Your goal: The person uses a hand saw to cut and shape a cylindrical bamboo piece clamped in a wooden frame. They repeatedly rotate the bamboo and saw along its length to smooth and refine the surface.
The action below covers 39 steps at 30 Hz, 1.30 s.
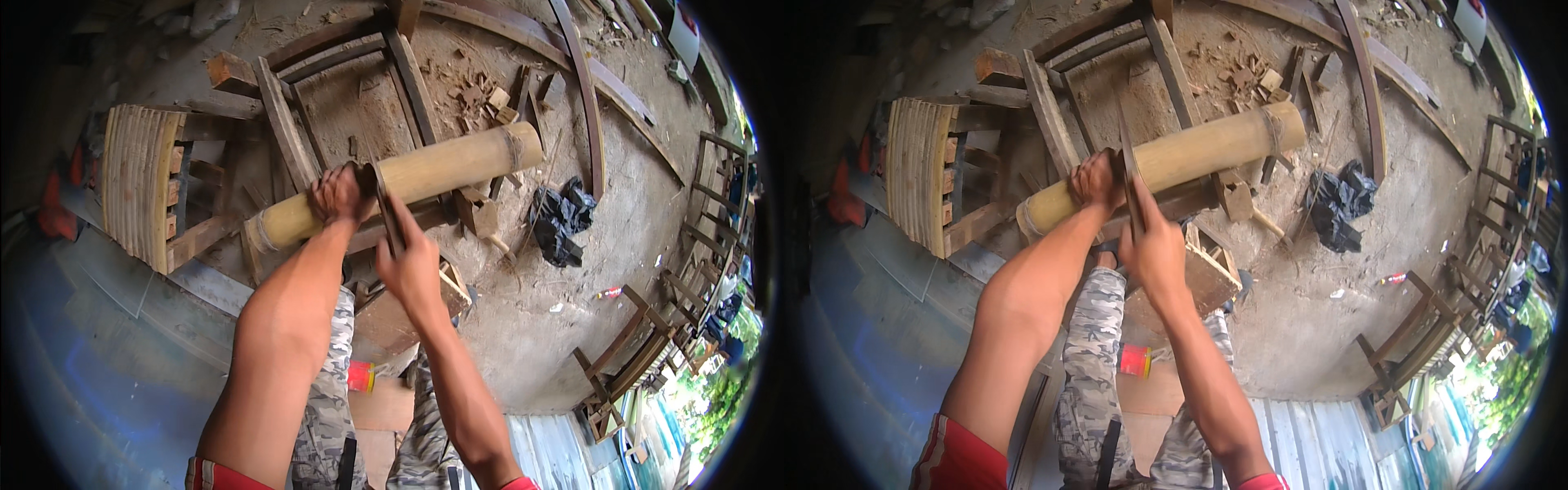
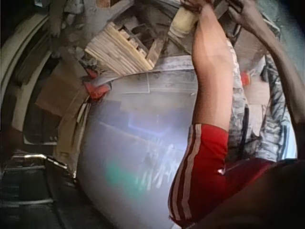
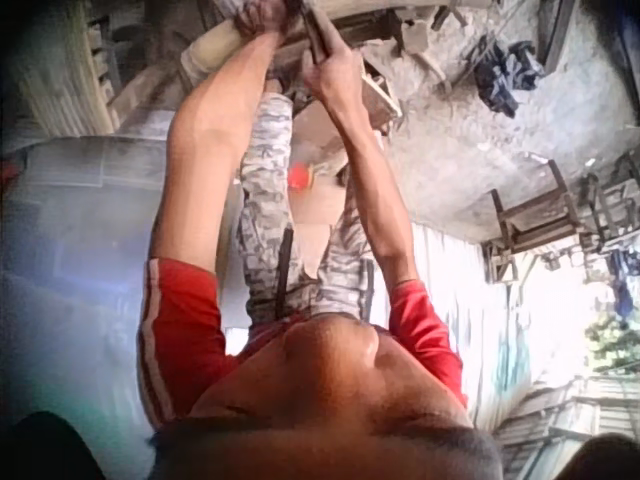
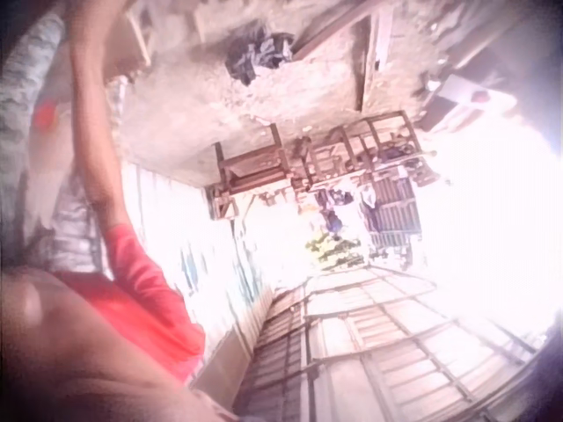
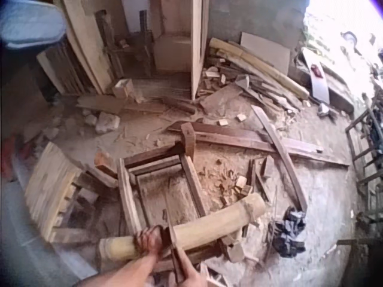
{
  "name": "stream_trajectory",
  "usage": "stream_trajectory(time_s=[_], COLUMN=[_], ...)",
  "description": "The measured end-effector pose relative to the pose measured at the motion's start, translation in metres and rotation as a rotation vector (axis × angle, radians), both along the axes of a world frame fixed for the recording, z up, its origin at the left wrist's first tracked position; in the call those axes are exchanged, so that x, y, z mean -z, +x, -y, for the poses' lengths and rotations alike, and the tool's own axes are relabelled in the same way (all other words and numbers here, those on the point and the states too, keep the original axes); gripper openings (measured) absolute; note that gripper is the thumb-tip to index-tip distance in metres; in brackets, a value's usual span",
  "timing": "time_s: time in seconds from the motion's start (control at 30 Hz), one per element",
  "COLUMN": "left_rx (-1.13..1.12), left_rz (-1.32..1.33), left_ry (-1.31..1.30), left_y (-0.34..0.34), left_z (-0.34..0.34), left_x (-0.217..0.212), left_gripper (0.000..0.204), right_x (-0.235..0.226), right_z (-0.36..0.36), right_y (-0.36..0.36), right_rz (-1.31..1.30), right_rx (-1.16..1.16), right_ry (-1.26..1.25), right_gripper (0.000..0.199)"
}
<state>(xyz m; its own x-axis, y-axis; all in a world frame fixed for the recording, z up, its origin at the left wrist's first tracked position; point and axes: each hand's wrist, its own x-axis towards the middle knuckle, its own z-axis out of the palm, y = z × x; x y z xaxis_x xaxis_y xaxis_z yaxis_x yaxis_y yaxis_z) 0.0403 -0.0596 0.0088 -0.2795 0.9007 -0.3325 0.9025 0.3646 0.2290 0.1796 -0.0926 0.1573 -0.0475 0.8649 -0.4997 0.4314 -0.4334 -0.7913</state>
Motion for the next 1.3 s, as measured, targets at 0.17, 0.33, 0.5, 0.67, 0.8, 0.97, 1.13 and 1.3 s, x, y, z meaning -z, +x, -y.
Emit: stream_trajectory(time_s=[0.17, 0.33, 0.5, 0.67, 0.8, 0.97, 1.13, 1.3], left_rx=[-0.043, -0.012, 0.019, -0.036, -0.064, -0.001, -0.053, -0.053], left_rz=[-0.036, -0.031, -0.019, -0.017, -0.011, 0.044, 0.048, -0.04], left_ry=[0.033, 0.124, 0.058, 0.131, 0.083, 0.116, 0.026, 0.063], left_y=[0.006, 0.006, -0.001, 0.006, 0.008, 0.009, 0.011, 0.006], left_z=[-0.006, 0.006, 0.004, 0.0, -0.002, 0.002, -0.005, -0.003], left_x=[-0.011, -0.006, 0.015, -0.001, -0.008, 0.0, 0.002, -0.014], left_gripper=[0.041, 0.038, 0.031, 0.044, 0.043, 0.033, 0.037, 0.036], right_x=[-0.112, -0.077, 0.012, -0.056, -0.1, 0.013, -0.026, -0.119], right_z=[0.146, 0.113, 0.03, 0.118, 0.15, 0.023, 0.053, 0.143], right_y=[0.072, 0.062, 0.006, 0.052, 0.069, 0.008, 0.02, 0.065], right_rz=[0.075, 0.106, -0.048, 0.113, 0.143, -0.007, 0.052, 0.067], right_rx=[0.003, -0.044, 0.068, 0.023, -0.041, 0.069, 0.069, 0.033], right_ry=[-0.075, 0.097, 0.038, 0.091, 0.058, 0.143, 0.013, -0.108], right_gripper=[0.067, 0.068, 0.064, 0.065, 0.065, 0.065, 0.063, 0.061])
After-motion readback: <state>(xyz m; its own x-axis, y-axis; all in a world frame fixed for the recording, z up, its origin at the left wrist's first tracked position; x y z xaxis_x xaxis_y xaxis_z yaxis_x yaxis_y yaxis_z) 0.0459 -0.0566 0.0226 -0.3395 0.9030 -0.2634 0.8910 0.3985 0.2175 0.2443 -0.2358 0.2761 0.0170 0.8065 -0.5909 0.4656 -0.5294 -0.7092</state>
